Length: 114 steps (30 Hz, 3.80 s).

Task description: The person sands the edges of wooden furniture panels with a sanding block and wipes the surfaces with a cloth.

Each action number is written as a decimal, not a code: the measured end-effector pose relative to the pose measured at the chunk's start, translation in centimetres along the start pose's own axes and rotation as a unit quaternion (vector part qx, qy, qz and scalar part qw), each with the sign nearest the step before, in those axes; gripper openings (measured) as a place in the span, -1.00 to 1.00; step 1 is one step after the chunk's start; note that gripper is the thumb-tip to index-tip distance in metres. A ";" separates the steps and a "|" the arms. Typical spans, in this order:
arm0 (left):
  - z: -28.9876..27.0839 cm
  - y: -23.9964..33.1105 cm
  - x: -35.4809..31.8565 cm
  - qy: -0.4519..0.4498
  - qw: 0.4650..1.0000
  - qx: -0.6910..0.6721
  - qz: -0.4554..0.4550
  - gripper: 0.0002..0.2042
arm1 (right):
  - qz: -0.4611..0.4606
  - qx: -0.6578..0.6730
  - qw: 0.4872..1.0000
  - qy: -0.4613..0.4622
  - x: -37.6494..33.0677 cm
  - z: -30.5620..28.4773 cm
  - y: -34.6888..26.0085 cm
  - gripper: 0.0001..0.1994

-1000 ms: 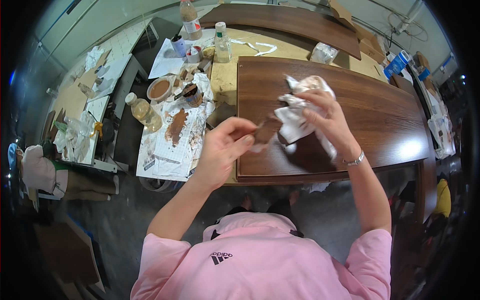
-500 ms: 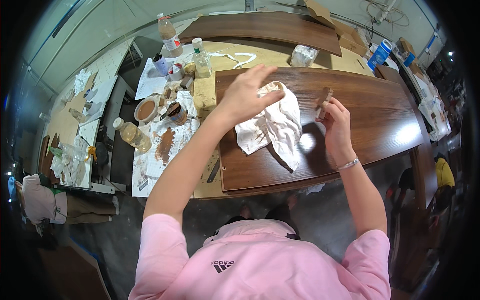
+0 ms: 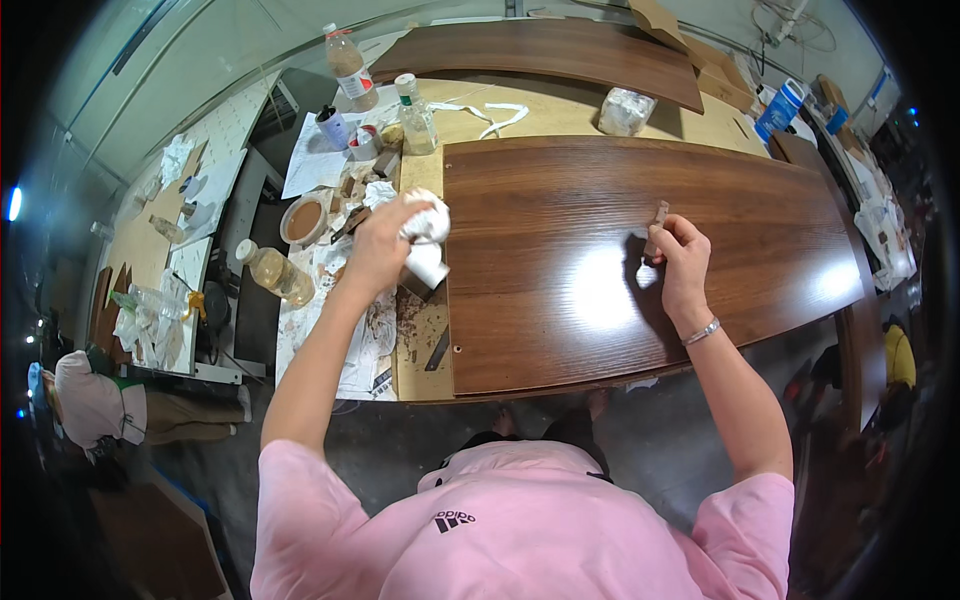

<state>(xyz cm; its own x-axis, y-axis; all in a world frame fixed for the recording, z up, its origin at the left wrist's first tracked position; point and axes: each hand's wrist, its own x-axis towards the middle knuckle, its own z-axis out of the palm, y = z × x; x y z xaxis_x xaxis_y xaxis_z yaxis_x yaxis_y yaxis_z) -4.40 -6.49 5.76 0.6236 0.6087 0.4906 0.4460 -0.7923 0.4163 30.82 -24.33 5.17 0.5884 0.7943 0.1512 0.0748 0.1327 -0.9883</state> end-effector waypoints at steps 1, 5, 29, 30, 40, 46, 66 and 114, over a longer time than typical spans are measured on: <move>0.2 -0.7 -1.0 0.001 0.990 -0.105 -0.098 -0.54 | -0.006 0.001 1.000 0.007 0.0 0.2 -0.1 -0.93; 1.3 7.7 -6.0 -0.107 0.982 -0.153 0.007 -0.52 | 0.004 -0.006 0.999 0.034 0.0 -0.9 0.5 -0.94; 5.8 -0.4 0.8 0.015 0.981 -0.162 0.103 -0.56 | 0.014 0.005 1.000 -0.008 -0.4 0.0 -0.5 -0.97; 7.0 -2.2 3.6 0.031 0.979 -0.199 -0.005 -0.63 | 0.019 0.004 1.000 -0.011 -0.4 0.1 -0.5 -0.97; 8.4 -2.5 11.8 0.001 0.993 -0.013 0.120 -0.71 | 0.028 -0.006 1.000 0.012 0.2 -0.9 -0.1 -0.95; 5.9 -5.7 10.7 0.040 0.991 0.127 0.001 -0.67 | 0.022 0.003 1.000 -0.021 0.4 0.2 -0.2 -0.93; -3.7 5.7 -16.2 0.101 0.958 -0.127 -0.236 -0.57 | -0.216 -0.493 0.829 -0.154 12.3 27.1 1.5 -0.81; 20.9 17.8 17.5 -0.075 0.997 0.002 -0.005 -0.59 | -0.085 -0.542 0.826 0.128 28.4 -24.8 5.7 -0.81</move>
<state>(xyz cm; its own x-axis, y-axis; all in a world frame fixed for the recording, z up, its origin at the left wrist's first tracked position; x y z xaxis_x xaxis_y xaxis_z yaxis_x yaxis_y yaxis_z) 27.81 -10.81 5.78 0.7082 0.6037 0.3660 0.4544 -0.7866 0.4180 67.88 -15.71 3.36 0.6365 0.6483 0.4178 0.7688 -0.4902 -0.4105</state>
